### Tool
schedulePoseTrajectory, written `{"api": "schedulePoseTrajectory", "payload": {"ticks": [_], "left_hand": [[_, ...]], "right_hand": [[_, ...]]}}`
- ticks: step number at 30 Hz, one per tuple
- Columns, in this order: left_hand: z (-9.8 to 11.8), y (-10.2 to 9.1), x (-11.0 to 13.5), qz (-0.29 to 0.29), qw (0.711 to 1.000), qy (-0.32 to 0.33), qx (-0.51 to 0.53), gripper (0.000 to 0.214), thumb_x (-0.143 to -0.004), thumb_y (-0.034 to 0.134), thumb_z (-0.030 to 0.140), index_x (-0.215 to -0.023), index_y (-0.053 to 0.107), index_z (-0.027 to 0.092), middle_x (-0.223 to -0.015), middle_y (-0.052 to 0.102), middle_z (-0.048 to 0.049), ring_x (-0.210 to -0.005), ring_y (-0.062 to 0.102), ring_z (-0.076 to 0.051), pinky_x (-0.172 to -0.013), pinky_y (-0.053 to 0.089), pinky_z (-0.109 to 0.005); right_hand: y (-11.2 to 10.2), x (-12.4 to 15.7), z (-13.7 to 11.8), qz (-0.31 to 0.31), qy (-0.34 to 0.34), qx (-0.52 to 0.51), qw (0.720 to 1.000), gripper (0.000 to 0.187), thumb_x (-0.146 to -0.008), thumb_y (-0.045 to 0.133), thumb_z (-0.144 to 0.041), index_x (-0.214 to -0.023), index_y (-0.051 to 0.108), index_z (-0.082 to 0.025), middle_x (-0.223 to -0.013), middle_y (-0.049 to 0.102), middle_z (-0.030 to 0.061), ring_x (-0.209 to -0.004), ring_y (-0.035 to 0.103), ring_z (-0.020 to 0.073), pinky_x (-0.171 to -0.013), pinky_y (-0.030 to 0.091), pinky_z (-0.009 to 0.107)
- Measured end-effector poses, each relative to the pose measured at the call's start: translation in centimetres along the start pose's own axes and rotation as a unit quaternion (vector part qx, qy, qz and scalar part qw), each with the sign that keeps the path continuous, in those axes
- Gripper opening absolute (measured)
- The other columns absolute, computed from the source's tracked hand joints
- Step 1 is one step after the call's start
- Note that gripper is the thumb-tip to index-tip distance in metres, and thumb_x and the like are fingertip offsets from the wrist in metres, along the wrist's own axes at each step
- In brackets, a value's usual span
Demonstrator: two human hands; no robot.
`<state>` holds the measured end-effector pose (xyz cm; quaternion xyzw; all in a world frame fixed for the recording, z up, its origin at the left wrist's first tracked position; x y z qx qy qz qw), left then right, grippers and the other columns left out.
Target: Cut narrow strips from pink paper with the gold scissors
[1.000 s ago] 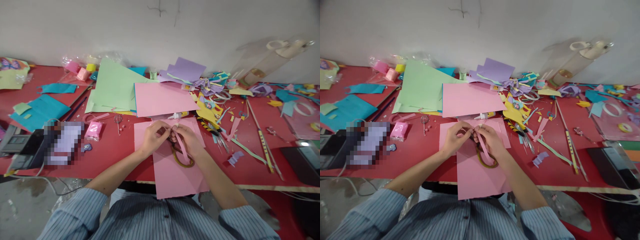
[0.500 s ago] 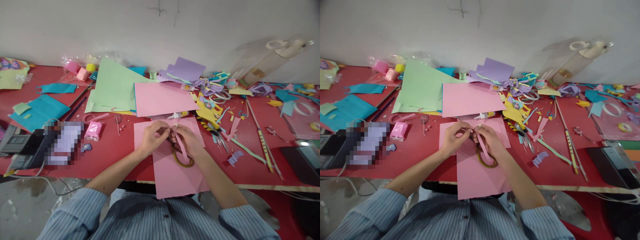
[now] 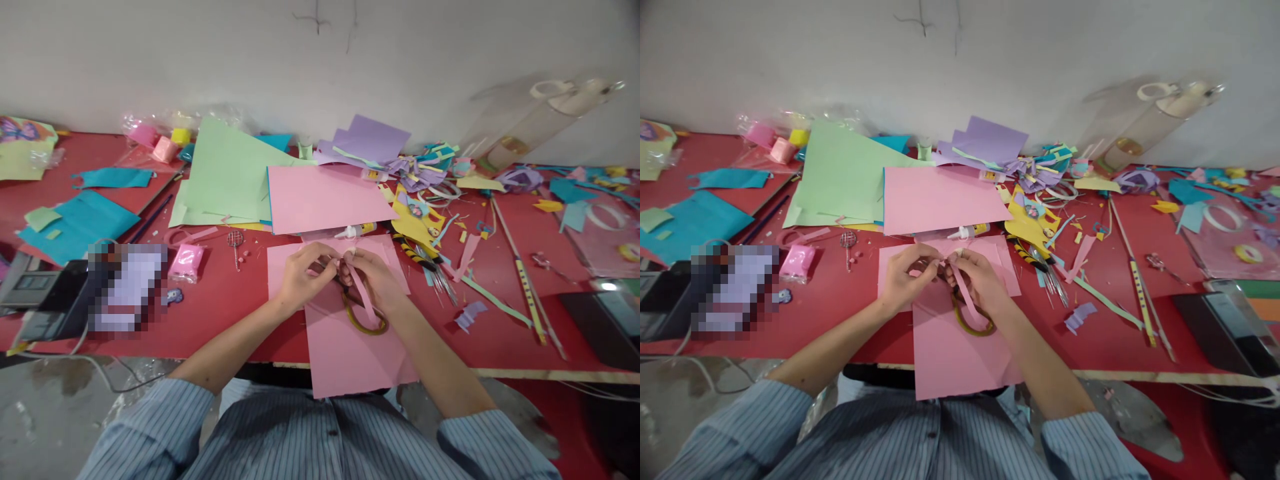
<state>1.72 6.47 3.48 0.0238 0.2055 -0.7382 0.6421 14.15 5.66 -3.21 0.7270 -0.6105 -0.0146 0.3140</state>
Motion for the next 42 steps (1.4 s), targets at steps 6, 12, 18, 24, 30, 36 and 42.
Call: {"api": "schedulePoseTrajectory", "payload": {"ticks": [6, 12, 18, 24, 30, 36, 42], "left_hand": [[-0.5, 0.1, 0.0, -0.007, 1.0, -0.017, -0.008, 0.004, -0.084, 0.065, 0.02, -0.087, 0.065, 0.018, -0.083, 0.069, -0.0022, -0.065, 0.066, -0.01, -0.053, 0.055, -0.016], [-1.1, 0.1, -0.1, -0.009, 0.999, -0.032, -0.008, 0.005, -0.083, 0.065, 0.017, -0.088, 0.067, 0.018, -0.085, 0.07, -0.0021, -0.065, 0.066, -0.01, -0.054, 0.055, -0.017], [-1.5, 0.2, -0.1, -0.013, 0.998, -0.052, 0.011, 0.006, -0.082, 0.065, 0.019, -0.087, 0.068, 0.017, -0.085, 0.071, -0.0026, -0.065, 0.066, -0.01, -0.056, 0.057, -0.02], [-1.9, 0.3, -0.2, -0.022, 0.996, -0.077, 0.047, 0.008, -0.082, 0.067, 0.022, -0.088, 0.069, 0.016, -0.085, 0.072, -0.0038, -0.071, 0.068, -0.013, -0.06, 0.058, -0.022], [-1.9, 0.5, -0.4, -0.057, 0.988, -0.104, 0.097, 0.014, -0.086, 0.061, 0.024, -0.09, 0.071, 0.015, -0.089, 0.073, -0.0064, -0.074, 0.068, -0.015, -0.058, 0.057, -0.021], [-2.2, 0.4, -0.5, -0.064, 0.98, -0.127, 0.14, 0.019, -0.09, 0.052, 0.024, -0.089, 0.069, 0.014, -0.081, 0.07, -0.0046, -0.066, 0.066, -0.013, -0.059, 0.058, -0.024], [-2.4, 0.9, -0.4, -0.075, 0.981, -0.123, 0.13, 0.012, -0.084, 0.064, 0.022, -0.09, 0.07, 0.015, -0.086, 0.071, -0.005, -0.072, 0.067, -0.014, -0.061, 0.056, -0.022]], "right_hand": [[0.0, 0.0, -0.2, 0.01, -0.021, 0.016, 1.0, 0.021, -0.078, 0.074, -0.032, -0.069, 0.06, -0.02, -0.057, 0.059, -0.0026, -0.05, 0.051, 0.0112, -0.052, 0.039, 0.025], [-0.2, -0.1, -0.4, 0.012, -0.045, 0.039, 0.998, 0.017, -0.079, 0.074, -0.031, -0.073, 0.062, -0.02, -0.062, 0.061, -0.0019, -0.053, 0.053, 0.0117, -0.054, 0.041, 0.026], [-0.6, 0.0, -0.6, 0.019, -0.063, 0.065, 0.996, 0.017, -0.081, 0.072, -0.033, -0.075, 0.063, -0.021, -0.062, 0.061, -0.0019, -0.055, 0.055, 0.0127, -0.056, 0.044, 0.026], [-0.8, 0.0, -0.7, 0.024, -0.07, 0.077, 0.994, 0.017, -0.08, 0.073, -0.034, -0.076, 0.063, -0.02, -0.061, 0.061, -0.0025, -0.055, 0.055, 0.0124, -0.054, 0.044, 0.025], [-1.0, 0.0, -0.7, 0.03, -0.07, 0.072, 0.995, 0.017, -0.082, 0.072, -0.032, -0.076, 0.061, -0.02, -0.06, 0.062, -0.0028, -0.052, 0.055, 0.0114, -0.052, 0.042, 0.024], [-0.8, 0.0, -0.6, 0.025, -0.062, 0.058, 0.996, 0.015, -0.082, 0.071, -0.029, -0.075, 0.061, -0.02, -0.058, 0.063, -0.0026, -0.052, 0.055, 0.0111, -0.053, 0.043, 0.023], [-0.7, 0.0, -0.4, 0.021, -0.049, 0.052, 0.997, 0.015, -0.082, 0.07, -0.028, -0.075, 0.061, -0.019, -0.058, 0.063, -0.002, -0.051, 0.054, 0.0105, -0.053, 0.042, 0.023]]}}
Point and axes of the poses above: each hand's wrist, its own x-axis away from the middle knuckle, its own y-axis out of the palm, z = x × y, the point moved 9 cm from there along -x, towards the middle knuckle
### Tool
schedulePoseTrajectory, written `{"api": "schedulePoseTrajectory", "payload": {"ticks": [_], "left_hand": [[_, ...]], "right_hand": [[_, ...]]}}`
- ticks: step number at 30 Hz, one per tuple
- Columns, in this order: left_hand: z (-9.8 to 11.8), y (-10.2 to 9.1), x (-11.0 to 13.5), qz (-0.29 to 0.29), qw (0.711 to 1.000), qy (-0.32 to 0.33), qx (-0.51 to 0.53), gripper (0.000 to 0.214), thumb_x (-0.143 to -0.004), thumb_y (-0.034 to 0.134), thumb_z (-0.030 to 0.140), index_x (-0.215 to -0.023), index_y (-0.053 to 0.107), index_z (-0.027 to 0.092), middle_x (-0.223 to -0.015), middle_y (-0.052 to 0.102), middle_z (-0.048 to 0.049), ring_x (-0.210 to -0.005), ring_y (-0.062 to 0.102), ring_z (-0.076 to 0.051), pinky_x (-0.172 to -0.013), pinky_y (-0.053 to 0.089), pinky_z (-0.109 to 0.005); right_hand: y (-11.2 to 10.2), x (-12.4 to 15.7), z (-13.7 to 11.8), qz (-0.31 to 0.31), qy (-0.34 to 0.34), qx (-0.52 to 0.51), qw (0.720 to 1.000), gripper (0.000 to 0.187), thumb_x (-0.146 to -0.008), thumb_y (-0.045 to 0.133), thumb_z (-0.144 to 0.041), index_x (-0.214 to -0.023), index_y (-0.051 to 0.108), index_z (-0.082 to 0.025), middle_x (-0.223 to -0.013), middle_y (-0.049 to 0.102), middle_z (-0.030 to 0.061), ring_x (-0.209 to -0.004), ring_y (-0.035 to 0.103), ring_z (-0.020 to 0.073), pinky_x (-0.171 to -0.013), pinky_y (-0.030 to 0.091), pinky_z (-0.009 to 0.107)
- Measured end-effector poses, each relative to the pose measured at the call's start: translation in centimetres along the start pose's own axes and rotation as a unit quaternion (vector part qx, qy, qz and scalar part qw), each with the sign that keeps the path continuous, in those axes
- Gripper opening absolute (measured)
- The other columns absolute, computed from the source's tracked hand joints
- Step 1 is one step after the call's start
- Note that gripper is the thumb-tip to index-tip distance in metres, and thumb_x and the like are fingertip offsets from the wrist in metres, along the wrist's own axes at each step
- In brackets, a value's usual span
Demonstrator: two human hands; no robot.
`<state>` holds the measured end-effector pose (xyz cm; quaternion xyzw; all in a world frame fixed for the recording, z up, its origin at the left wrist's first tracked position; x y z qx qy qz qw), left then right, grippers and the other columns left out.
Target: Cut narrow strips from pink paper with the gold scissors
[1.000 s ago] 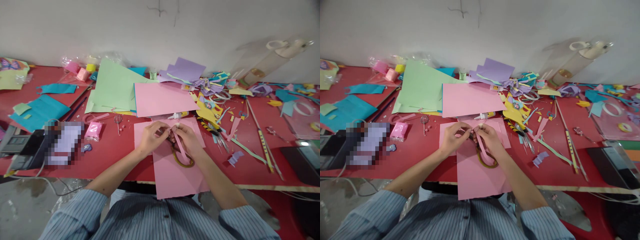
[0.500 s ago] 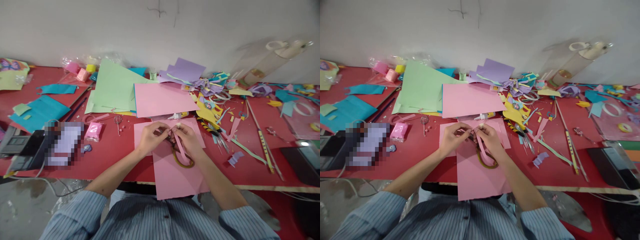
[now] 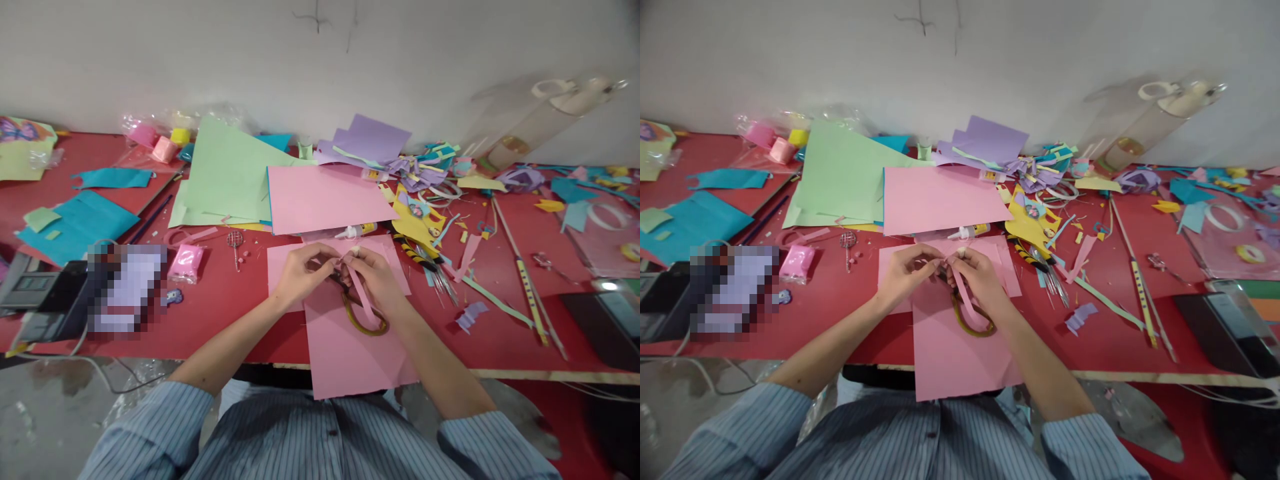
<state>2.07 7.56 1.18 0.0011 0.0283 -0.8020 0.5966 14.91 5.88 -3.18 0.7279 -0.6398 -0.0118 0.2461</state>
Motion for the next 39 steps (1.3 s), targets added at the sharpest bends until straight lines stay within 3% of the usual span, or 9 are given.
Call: {"api": "schedulePoseTrajectory", "payload": {"ticks": [18, 39], "left_hand": [[-0.85, 0.39, 0.18, 0.034, 0.999, -0.014, 0.005, 0.007, -0.083, 0.065, 0.022, -0.085, 0.064, 0.015, -0.076, 0.066, -0.0018, -0.065, 0.063, -0.012, -0.058, 0.053, -0.022], [-0.3, 0.4, -0.09, -0.004, 1.0, 0.01, -0.023, 0.013, -0.09, 0.06, 0.026, -0.09, 0.069, 0.016, -0.081, 0.069, -0.0038, -0.068, 0.065, -0.012, -0.06, 0.054, -0.022]], "right_hand": [[0.77, -0.04, 0.53, -0.022, 0.026, -0.039, 0.999, 0.015, -0.081, 0.07, -0.026, -0.074, 0.059, -0.018, -0.058, 0.061, -0.0017, -0.051, 0.055, 0.0105, -0.051, 0.042, 0.023], [0.79, 0.08, -0.12, -0.022, 0.017, -0.046, 0.999, 0.015, -0.082, 0.07, -0.027, -0.075, 0.059, -0.019, -0.061, 0.063, -0.002, -0.051, 0.055, 0.0101, -0.052, 0.042, 0.022]]}}
Point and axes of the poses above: each hand's wrist, its own x-axis away from the middle knuckle, its own y-axis out of the palm, z = x × y, the point moved 9 cm from there along -x, towards the middle knuckle
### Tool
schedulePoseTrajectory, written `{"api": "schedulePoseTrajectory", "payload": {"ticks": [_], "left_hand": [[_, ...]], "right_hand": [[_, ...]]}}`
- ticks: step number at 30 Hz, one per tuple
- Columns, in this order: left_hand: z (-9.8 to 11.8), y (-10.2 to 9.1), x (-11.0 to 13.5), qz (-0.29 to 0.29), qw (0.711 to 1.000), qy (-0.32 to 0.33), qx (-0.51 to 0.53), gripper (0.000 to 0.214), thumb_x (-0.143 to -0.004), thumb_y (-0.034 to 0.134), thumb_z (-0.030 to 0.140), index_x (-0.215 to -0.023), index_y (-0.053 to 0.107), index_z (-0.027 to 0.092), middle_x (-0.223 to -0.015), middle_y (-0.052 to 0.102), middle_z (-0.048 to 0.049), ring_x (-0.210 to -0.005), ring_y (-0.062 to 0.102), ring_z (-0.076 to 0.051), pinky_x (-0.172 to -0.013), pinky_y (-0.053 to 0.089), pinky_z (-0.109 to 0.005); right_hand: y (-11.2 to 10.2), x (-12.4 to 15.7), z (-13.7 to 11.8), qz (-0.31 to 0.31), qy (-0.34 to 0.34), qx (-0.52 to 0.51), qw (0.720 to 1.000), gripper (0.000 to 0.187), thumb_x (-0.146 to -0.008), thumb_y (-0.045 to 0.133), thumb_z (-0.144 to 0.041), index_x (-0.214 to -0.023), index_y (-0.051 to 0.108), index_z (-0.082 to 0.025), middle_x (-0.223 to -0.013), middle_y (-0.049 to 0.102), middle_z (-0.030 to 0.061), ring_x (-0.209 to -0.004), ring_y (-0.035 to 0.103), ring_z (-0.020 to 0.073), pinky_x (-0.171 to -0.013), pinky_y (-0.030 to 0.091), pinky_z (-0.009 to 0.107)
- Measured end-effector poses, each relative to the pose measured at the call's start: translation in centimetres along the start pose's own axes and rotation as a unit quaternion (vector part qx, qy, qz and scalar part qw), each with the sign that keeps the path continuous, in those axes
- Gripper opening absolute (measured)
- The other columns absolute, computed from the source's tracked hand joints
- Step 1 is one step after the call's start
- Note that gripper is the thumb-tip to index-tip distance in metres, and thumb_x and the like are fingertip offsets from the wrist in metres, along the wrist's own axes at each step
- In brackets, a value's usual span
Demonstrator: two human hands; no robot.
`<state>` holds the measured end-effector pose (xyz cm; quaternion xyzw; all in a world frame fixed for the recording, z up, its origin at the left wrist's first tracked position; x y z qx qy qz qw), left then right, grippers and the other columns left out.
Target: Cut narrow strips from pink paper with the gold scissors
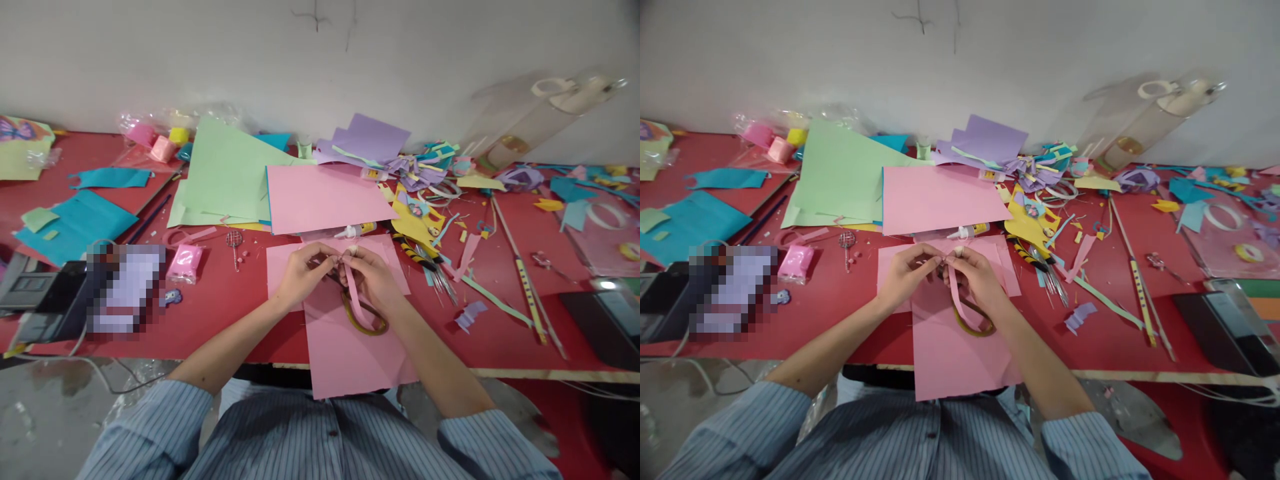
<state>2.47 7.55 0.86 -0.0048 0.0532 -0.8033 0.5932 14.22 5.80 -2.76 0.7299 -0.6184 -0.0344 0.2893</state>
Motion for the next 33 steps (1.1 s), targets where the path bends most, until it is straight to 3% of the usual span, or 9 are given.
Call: {"api": "schedulePoseTrajectory", "payload": {"ticks": [6, 12, 21, 33], "left_hand": [[0.8, -0.1, 0.0, 0.007, 0.998, 0.036, -0.059, 0.011, -0.089, 0.061, 0.023, -0.093, 0.068, 0.016, -0.084, 0.07, -0.0036, -0.07, 0.066, -0.012, -0.059, 0.054, -0.021], [2.2, -0.2, -0.1, -0.019, 0.983, 0.119, -0.139, 0.008, -0.089, 0.062, 0.019, -0.095, 0.068, 0.019, -0.089, 0.071, -0.0032, -0.075, 0.066, -0.012, -0.057, 0.051, -0.017], [3.4, 0.0, 0.2, -0.05, 0.939, 0.268, -0.209, 0.01, -0.094, 0.059, 0.023, -0.094, 0.068, 0.019, -0.088, 0.075, -0.0056, -0.082, 0.07, -0.015, -0.074, 0.056, -0.026], [4.1, 0.1, 1.5, -0.045, 0.881, 0.37, -0.291, 0.014, -0.095, 0.056, 0.019, -0.1, 0.068, 0.022, -0.093, 0.076, -0.0049, -0.087, 0.073, -0.015, -0.074, 0.058, -0.024]], "right_hand": [[-0.1, 0.0, 0.1, -0.003, 0.012, -0.024, 1.0, 0.014, -0.082, 0.07, -0.025, -0.075, 0.06, -0.018, -0.061, 0.062, -0.002, -0.054, 0.056, 0.0098, -0.054, 0.043, 0.021], [-0.1, 0.0, 0.8, -0.017, 0.055, -0.056, 0.997, 0.011, -0.079, 0.071, -0.024, -0.077, 0.063, -0.016, -0.06, 0.061, -0.001, -0.05, 0.052, 0.0098, -0.048, 0.04, 0.022], [0.7, 0.2, 1.5, -0.056, 0.131, -0.105, 0.984, 0.014, -0.075, 0.07, -0.025, -0.068, 0.063, -0.015, -0.05, 0.047, -0.0033, -0.045, 0.039, 0.0087, -0.04, 0.032, 0.021], [1.7, 0.6, 2.1, -0.092, 0.183, -0.136, 0.969, 0.016, -0.074, 0.069, -0.023, -0.064, 0.06, -0.015, -0.047, 0.043, -0.0051, -0.04, 0.03, 0.0061, -0.034, 0.029, 0.017]]}}
Point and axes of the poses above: each hand's wrist, its own x-axis away from the middle knuckle, its own y-axis out of the palm, z = x × y, the point moved 9 cm from there along -x, towards the middle knuckle
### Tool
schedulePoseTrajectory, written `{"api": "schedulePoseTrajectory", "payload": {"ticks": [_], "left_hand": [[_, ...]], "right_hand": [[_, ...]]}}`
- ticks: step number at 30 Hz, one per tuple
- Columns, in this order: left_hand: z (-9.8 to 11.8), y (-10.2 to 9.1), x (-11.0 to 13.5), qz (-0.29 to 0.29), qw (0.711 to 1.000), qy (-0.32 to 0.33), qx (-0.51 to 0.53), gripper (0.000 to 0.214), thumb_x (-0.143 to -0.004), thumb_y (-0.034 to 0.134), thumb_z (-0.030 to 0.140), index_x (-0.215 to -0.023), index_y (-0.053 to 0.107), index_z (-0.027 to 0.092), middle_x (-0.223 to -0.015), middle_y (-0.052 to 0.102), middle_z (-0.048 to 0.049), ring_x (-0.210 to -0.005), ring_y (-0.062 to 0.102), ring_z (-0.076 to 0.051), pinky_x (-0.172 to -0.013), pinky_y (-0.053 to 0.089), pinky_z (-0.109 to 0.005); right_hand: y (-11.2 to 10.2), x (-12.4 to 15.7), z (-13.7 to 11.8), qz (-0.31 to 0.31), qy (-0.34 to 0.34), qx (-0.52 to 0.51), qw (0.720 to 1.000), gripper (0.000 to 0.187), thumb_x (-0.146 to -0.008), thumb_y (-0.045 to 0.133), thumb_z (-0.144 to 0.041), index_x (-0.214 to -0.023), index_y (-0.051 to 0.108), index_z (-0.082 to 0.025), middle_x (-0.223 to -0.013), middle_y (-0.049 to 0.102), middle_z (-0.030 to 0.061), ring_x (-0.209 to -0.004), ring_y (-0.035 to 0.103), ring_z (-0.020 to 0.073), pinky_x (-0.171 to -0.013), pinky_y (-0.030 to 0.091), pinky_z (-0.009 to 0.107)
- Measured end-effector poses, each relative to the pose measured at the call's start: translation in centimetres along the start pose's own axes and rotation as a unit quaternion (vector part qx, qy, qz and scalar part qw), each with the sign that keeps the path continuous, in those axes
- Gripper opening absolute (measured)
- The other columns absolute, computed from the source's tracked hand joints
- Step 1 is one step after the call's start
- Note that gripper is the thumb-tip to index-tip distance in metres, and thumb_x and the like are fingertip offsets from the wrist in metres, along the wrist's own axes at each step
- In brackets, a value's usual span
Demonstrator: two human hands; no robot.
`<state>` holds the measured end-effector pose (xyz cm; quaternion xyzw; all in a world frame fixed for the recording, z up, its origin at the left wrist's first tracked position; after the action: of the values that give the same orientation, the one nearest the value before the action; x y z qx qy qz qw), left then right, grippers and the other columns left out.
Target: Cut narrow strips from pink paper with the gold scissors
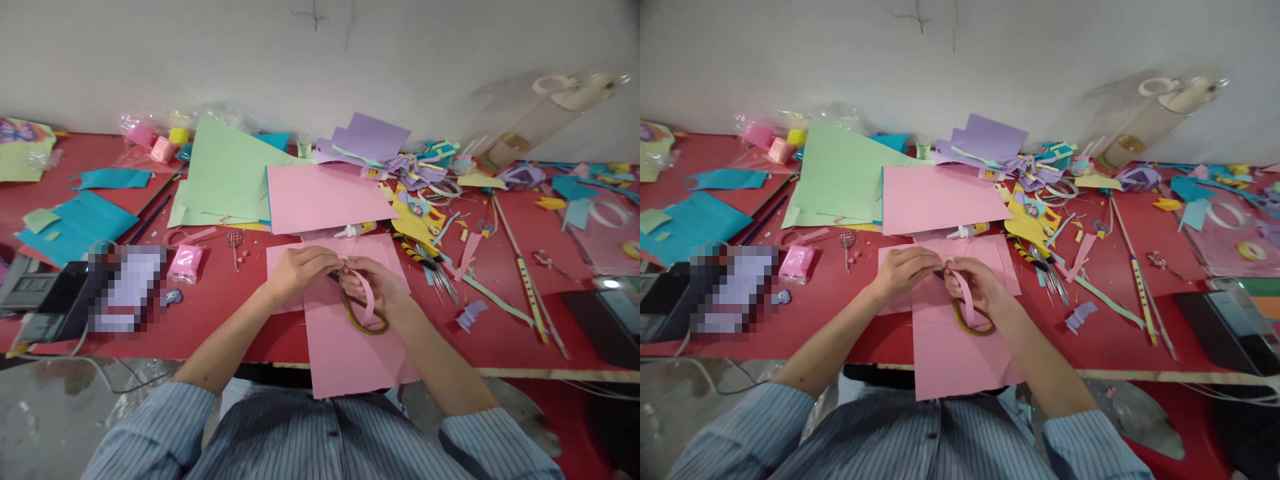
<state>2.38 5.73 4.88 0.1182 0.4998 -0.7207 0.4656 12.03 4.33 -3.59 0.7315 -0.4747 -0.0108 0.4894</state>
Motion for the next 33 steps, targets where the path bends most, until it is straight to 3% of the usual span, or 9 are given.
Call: {"api": "schedulePoseTrajectory", "payload": {"ticks": [7, 19, 33], "left_hand": [[0.9, -0.5, 0.1, -0.009, 0.998, 0.053, -0.023, 0.018, -0.093, 0.058, 0.016, -0.107, 0.066, 0.023, -0.098, 0.076, -0.005, -0.087, 0.073, -0.015, -0.077, 0.058, -0.026], [1.4, -0.4, -0.6, -0.001, 0.999, 0.052, 0.013, 0.008, -0.092, 0.062, 0.017, -0.099, 0.065, 0.018, -0.093, 0.075, -0.0059, -0.081, 0.073, -0.013, -0.066, 0.056, -0.02], [1.9, -0.7, 0.2, 0.026, 0.995, 0.099, -0.009, 0.016, -0.091, 0.063, 0.015, -0.107, 0.063, 0.018, -0.097, 0.074, -0.0061, -0.084, 0.072, -0.013, -0.072, 0.056, -0.021]], "right_hand": [[0.1, 0.0, 0.3, -0.014, 0.014, 0.002, 1.0, 0.016, -0.075, 0.069, -0.022, -0.065, 0.058, -0.015, -0.047, 0.044, -0.0053, -0.037, 0.027, 0.0053, -0.033, 0.028, 0.017], [0.3, 0.3, 0.6, -0.046, 0.031, 0.008, 0.998, 0.011, -0.074, 0.064, -0.02, -0.068, 0.058, -0.014, -0.045, 0.045, -0.0048, -0.035, 0.034, 0.006, -0.033, 0.027, 0.018], [0.9, 0.4, 0.6, -0.074, 0.025, 0.016, 0.997, 0.014, -0.077, 0.065, -0.022, -0.068, 0.059, -0.013, -0.046, 0.046, -0.0045, -0.035, 0.034, 0.0053, -0.035, 0.03, 0.017]]}}
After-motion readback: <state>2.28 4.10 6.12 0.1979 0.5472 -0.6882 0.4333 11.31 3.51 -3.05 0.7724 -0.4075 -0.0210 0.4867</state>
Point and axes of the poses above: each hand's wrist, its own x-axis away from the middle knuckle, its own y-axis out of the palm, z = x × y, the point moved 9 cm from there along -x, towards the middle knuckle
